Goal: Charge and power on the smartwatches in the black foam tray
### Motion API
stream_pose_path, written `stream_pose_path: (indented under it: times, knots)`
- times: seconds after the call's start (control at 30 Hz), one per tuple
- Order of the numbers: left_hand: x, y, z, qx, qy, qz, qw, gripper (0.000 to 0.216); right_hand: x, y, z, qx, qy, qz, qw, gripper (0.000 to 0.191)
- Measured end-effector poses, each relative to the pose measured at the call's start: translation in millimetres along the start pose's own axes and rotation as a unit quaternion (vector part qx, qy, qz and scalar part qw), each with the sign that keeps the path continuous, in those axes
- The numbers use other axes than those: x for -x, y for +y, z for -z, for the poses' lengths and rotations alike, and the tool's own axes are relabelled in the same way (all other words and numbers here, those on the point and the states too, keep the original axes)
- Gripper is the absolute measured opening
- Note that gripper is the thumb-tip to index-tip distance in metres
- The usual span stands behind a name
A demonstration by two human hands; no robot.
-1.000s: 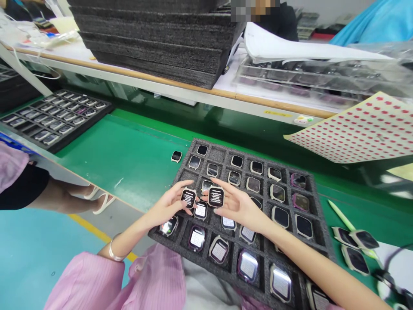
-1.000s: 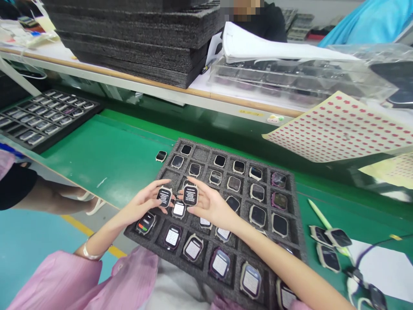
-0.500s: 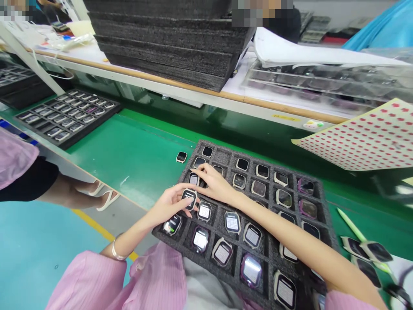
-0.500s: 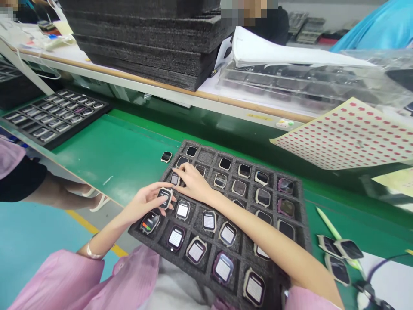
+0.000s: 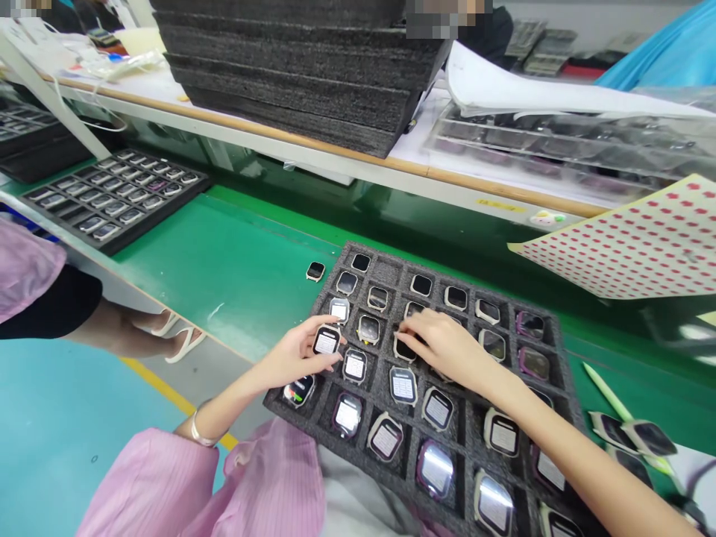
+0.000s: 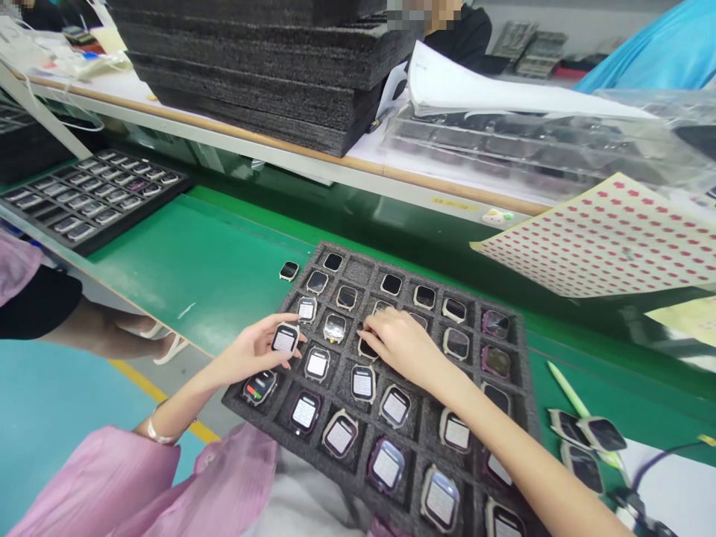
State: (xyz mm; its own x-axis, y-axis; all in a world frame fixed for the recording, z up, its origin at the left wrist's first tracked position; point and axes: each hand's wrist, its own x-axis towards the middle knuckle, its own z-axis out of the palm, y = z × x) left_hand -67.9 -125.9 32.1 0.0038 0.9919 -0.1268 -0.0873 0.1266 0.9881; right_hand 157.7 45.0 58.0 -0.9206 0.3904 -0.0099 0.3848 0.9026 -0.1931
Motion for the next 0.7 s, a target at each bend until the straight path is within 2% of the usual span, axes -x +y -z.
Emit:
stream_pose_path:
  times: [0.1,0.17,0.23,0.3,0.37,0.43,0.5,0.6,0.7]
  knots:
    - [4,-4,3,-0.196,-0.001,-0.043,0.980,0.075,14,-4,-8,0.085,-0.012,-0.030,0.996,0.014]
    - [4,-7,2,-0.300,0.003,-0.057,0.952,0.079,20,-9,-17,0.083,0.014,-0.054,0.995,0.014]
    - [2,-10,-2,-0.379,0.006,-0.068,0.923,0.078,22,-13,-26,0.042,0.041,-0.089,0.994,0.023]
    - [1,-10,-9,-0.471,0.017,-0.079,0.878,0.074,21,-15,-33,-0.022,0.062,-0.130,0.989,0.031]
    - [1,-8,-17,-0.572,0.036,-0.083,0.815,0.070,20,-16,-36,-0.093,0.076,-0.155,0.981,0.032]
    - [1,-2,-25,-0.652,0.066,-0.083,0.751,0.064,20,-14,-34,-0.157,0.089,-0.160,0.971,0.028]
    - [-4,6,-31,-0.689,0.083,-0.093,0.714,0.054,23,-12,-29,-0.220,0.105,-0.163,0.956,0.019]
    - [-23,16,-42,-0.694,0.061,-0.122,0.707,0.038,29,-6,-17,-0.348,0.118,-0.170,0.914,0.017]
    - [-53,17,-57,-0.667,0.005,-0.108,0.738,0.028,37,-5,-5,-0.504,0.125,-0.151,0.841,0.025]
